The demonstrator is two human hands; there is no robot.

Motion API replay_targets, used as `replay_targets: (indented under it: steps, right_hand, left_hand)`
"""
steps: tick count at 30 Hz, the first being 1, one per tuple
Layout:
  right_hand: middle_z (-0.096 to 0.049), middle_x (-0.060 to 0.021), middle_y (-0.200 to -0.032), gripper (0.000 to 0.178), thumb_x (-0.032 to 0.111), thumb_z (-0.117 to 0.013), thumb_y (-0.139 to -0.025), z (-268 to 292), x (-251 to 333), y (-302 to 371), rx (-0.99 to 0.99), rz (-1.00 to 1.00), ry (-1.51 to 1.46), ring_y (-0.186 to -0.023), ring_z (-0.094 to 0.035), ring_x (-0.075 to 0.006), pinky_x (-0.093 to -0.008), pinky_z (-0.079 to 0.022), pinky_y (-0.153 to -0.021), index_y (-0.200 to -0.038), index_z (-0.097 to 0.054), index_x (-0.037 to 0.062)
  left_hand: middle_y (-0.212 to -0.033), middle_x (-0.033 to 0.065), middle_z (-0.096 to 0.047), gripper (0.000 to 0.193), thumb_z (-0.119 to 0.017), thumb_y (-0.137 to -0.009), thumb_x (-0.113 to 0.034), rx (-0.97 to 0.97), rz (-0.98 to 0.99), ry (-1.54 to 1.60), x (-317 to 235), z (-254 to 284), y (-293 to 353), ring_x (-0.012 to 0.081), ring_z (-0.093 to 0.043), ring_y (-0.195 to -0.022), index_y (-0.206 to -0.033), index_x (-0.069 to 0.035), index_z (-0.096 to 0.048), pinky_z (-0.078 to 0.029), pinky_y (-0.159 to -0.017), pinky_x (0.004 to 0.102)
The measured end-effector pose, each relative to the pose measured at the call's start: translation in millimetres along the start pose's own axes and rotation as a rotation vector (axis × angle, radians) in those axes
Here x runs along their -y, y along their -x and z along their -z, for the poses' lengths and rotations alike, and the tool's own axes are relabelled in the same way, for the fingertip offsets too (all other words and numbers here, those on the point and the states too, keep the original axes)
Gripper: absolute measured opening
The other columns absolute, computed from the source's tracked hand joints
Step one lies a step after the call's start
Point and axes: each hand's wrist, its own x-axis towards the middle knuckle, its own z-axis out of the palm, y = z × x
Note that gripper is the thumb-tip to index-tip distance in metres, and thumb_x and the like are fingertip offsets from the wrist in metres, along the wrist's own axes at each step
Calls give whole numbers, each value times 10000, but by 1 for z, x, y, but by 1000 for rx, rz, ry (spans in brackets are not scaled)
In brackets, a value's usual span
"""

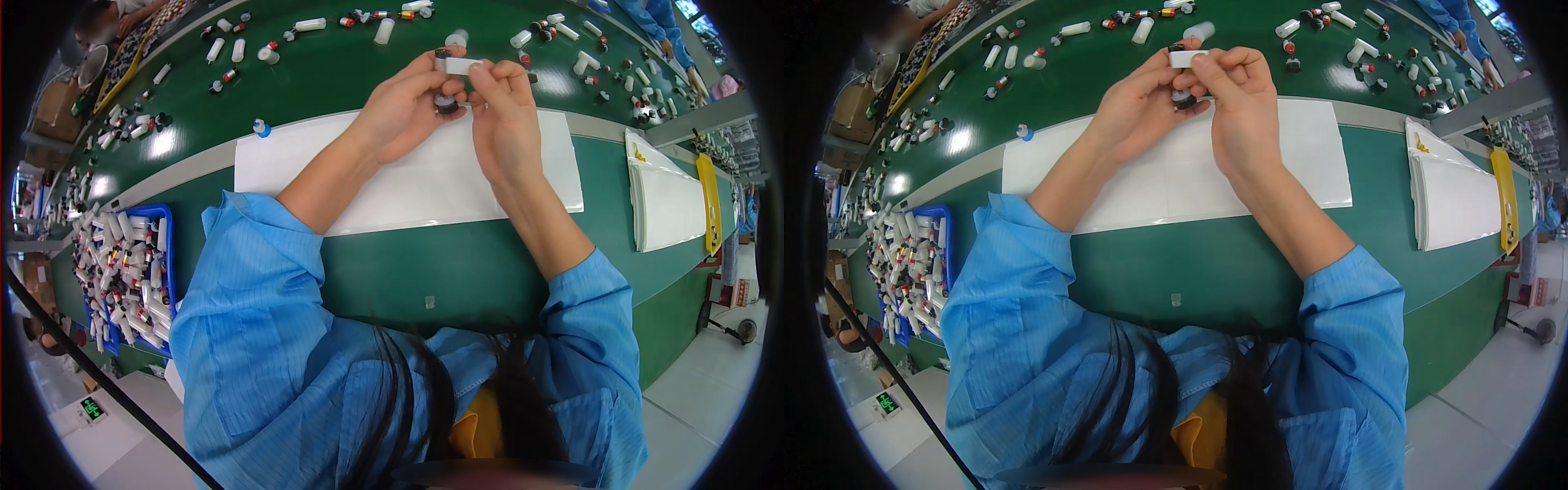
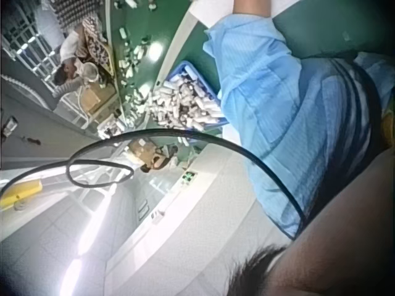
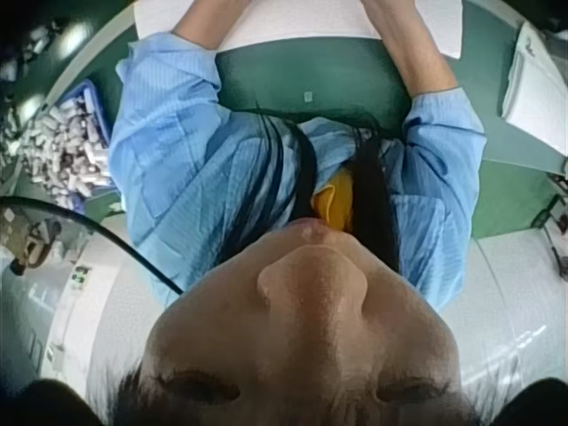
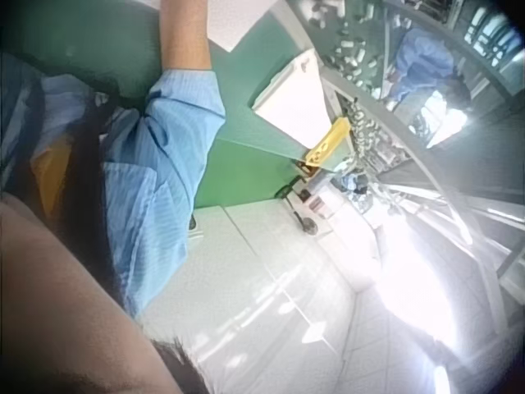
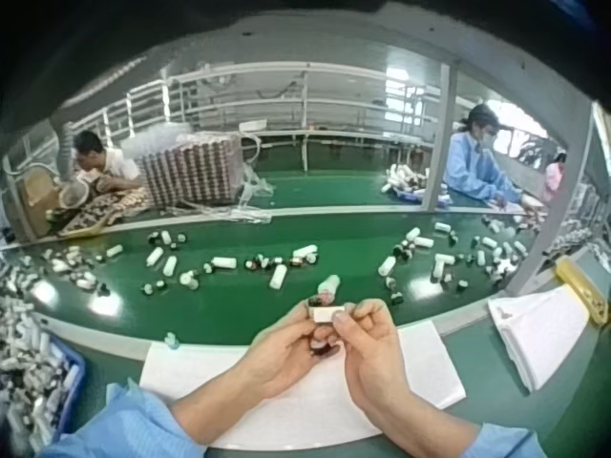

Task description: The person picks up a battery and a white sticker, wraps the sticker around the battery, and then inserts the battery into a white plastic tube. This process is repeated for several units using components from the conveyor belt and a white sheet.

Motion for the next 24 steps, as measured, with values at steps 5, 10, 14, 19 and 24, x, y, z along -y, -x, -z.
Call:
replay_targets:
  steps: [5,10,14,19,24]
  right_hand:
    - [-571,-68,-812,213,38,-624,-778,-3,-5,3,-41,118,182,-695,-561,-121,-245,-408,-631,-849,-424,44]
    - [-574,-63,-785,216,53,-646,-766,-2,-6,5,-148,72,169,-665,-535,-106,-247,-398,-620,-851,-449,29]
    - [-577,-66,-781,204,72,-650,-768,-3,-3,4,-142,31,170,-663,-521,-99,-242,-392,-626,-858,-473,25]
    - [-584,-67,-848,283,151,-662,-774,4,-1,-6,-81,-95,285,-717,-539,-112,-232,-399,-623,-945,-478,21]
    - [-584,-113,-999,600,174,-630,-799,2,9,-10,87,-260,157,-856,-576,-171,-274,-463,-748,-1265,-321,-45]
  left_hand:
    - [-818,-1,-428,300,-369,-877,-103,-4,-88,-104,9,-13,7,107,-430,-857,-1174,-87,-415,-346,-872,337]
    - [-729,-20,-375,268,-359,-934,-210,-67,-186,-101,16,-12,4,88,-339,-718,-1144,-55,-416,-305,-715,241]
    - [-682,-24,-361,311,-331,-952,-292,-13,-197,-165,13,-9,6,115,-367,-747,-1139,-66,-434,-339,-796,302]
    - [-633,-15,-339,408,-249,-963,-342,97,-160,-132,14,-2,3,133,-360,-706,-1133,-26,-442,-352,-796,321]
    - [-666,21,-406,505,-174,-953,-410,326,42,194,3,0,8,181,-455,-749,-1188,-27,-405,-400,-872,408]
